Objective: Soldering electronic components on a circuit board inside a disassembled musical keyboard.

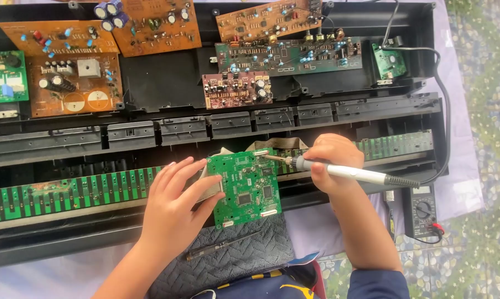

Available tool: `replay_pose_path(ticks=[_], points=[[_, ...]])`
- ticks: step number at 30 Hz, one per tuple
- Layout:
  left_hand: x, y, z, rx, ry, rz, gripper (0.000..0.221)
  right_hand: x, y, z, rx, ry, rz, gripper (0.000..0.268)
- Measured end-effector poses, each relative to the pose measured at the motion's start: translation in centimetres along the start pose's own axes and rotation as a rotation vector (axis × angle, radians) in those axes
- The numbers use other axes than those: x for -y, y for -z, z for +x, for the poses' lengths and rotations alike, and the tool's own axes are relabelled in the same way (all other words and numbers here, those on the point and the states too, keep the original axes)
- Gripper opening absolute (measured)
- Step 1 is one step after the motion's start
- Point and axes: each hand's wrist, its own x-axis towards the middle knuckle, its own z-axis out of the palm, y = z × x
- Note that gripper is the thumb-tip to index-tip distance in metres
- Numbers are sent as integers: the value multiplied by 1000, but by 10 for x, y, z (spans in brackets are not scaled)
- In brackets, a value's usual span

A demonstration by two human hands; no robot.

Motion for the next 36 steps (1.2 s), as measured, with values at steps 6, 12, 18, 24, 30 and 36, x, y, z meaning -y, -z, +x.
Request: replay_pose_path(ticks=[6, 12, 18, 24, 30, 36], points=[[-1, 0, -1, 18, 23, -2, 25, 0, 0, 2, 6, 33, -13, 47], [0, 0, 0, 10, -1, -7, 25, 0, 0, 3, 22, 54, -31, 45], [1, -1, -1, -2, -8, -3, 25, 1, 0, 6, 18, 66, -59, 49], [3, -2, -2, 3, -10, -9, 26, 1, 0, 6, 18, 50, -58, 48], [2, -1, -1, 5, -11, -8, 26, 0, 0, 5, 20, 55, -47, 46], [4, -3, -2, -16, -29, 0, 25, 1, 0, 6, 18, 32, -36, 47]])
